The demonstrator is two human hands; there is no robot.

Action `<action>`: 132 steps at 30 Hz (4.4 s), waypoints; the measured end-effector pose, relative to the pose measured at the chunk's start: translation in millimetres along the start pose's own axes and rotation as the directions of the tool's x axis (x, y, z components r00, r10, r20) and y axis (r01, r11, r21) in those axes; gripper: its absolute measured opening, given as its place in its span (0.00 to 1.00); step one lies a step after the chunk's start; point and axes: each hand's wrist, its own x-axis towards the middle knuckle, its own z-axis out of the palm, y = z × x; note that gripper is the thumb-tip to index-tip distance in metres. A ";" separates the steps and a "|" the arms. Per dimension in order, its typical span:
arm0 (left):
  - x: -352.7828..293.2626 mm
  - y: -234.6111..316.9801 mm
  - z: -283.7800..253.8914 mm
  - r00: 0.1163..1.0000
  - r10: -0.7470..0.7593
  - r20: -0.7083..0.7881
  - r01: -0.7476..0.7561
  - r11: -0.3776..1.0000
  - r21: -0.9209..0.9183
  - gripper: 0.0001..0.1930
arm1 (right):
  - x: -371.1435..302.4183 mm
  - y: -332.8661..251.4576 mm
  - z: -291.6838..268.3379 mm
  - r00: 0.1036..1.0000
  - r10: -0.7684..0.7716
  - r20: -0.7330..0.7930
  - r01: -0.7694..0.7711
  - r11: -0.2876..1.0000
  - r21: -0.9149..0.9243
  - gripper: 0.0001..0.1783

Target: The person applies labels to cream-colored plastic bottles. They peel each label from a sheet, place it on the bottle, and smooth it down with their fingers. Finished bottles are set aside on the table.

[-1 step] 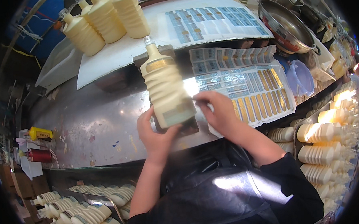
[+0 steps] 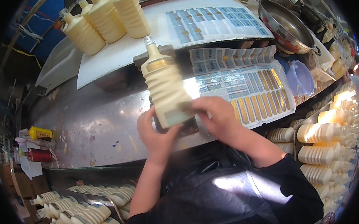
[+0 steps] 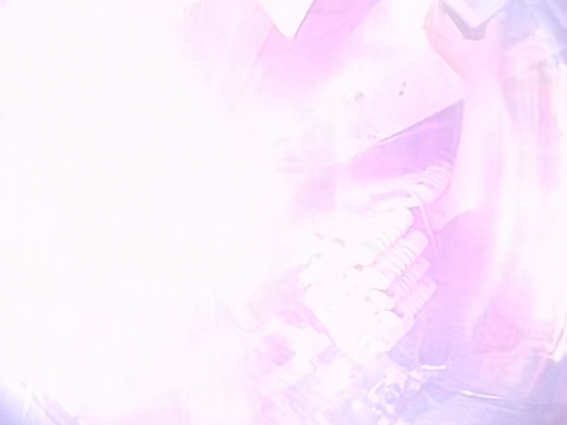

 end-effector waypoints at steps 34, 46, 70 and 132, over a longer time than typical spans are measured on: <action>-5.2 -22.1 -4.2 0.985 -0.133 0.106 0.144 0.984 -0.106 0.41 | -12.0 14.7 0.8 0.760 0.632 0.149 -0.644 0.763 0.049 0.15; -3.1 -28.9 9.9 0.916 -0.350 0.197 0.397 0.864 -0.311 0.45 | -3.9 -12.1 2.8 0.769 0.573 0.284 -0.605 0.795 0.034 0.16; 32.0 33.5 -10.7 0.845 0.445 0.296 -0.532 0.756 0.382 0.33 | -70.1 84.4 -62.2 0.444 0.851 0.280 -0.890 0.383 0.247 0.14; 125.3 14.8 -6.7 0.873 -0.480 0.087 0.448 0.719 -0.532 0.07 | 129.1 41.4 23.9 0.756 0.490 0.434 -0.650 0.635 0.417 0.12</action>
